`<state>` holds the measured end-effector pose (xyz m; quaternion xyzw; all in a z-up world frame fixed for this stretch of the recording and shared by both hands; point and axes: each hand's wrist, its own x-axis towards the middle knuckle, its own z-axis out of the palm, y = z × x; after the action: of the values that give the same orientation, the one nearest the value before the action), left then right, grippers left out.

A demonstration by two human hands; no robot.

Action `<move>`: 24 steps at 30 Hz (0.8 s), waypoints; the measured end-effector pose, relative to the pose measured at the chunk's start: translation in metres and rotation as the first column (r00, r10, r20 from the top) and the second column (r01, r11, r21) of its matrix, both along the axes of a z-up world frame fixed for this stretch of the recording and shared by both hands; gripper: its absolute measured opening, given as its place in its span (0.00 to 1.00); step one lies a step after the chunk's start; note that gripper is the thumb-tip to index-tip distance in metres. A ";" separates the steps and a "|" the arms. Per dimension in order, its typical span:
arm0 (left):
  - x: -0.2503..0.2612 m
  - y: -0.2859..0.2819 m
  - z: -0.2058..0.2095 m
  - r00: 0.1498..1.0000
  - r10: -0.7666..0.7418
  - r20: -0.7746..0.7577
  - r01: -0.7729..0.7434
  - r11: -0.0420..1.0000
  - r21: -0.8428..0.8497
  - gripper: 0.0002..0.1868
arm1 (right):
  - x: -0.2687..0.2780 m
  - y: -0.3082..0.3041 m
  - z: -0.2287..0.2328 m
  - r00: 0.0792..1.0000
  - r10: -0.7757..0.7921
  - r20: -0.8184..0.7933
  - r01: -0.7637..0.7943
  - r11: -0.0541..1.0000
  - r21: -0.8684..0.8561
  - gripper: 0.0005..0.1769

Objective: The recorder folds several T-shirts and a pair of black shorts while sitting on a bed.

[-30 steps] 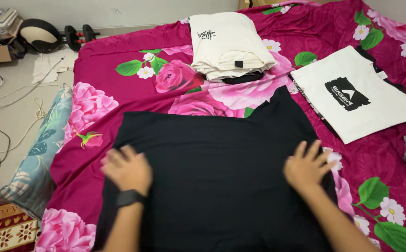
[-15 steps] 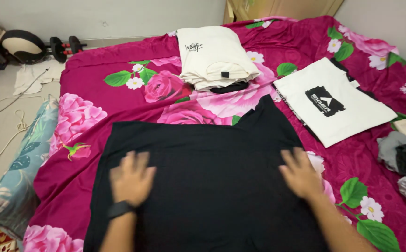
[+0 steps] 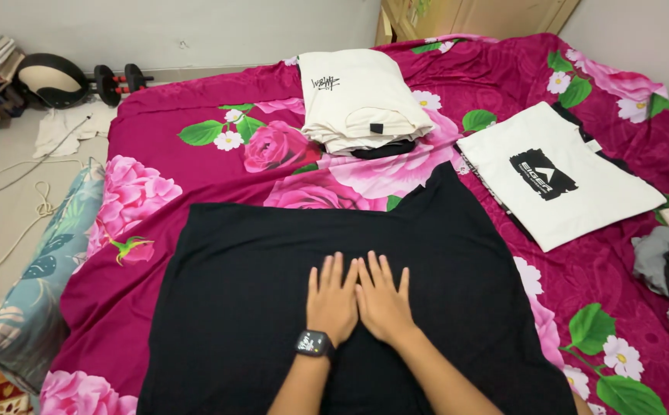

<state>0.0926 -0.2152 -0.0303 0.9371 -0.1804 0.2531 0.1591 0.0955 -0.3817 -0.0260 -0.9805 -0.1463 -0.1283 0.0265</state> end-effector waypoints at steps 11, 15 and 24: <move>0.055 0.196 -0.006 0.806 0.554 -0.209 -0.528 0.832 0.169 0.37 | 0.067 -0.164 -0.020 0.863 -0.464 -0.203 0.467 0.884 -0.032 0.45; 0.079 0.202 0.007 0.640 0.610 -0.468 -0.615 0.771 0.164 0.46 | 0.091 -0.168 -0.036 0.756 -0.538 -0.373 0.563 0.825 -0.047 0.48; 0.110 0.228 0.012 0.259 0.489 -0.833 -0.548 0.784 0.290 0.60 | 0.115 -0.190 -0.032 0.507 -0.522 -0.686 0.607 0.781 -0.146 0.55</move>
<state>0.2022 0.0125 -0.0186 0.9274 0.2523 -0.2231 0.1630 0.2105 -0.5719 -0.0579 -0.9435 0.2102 0.2392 0.0917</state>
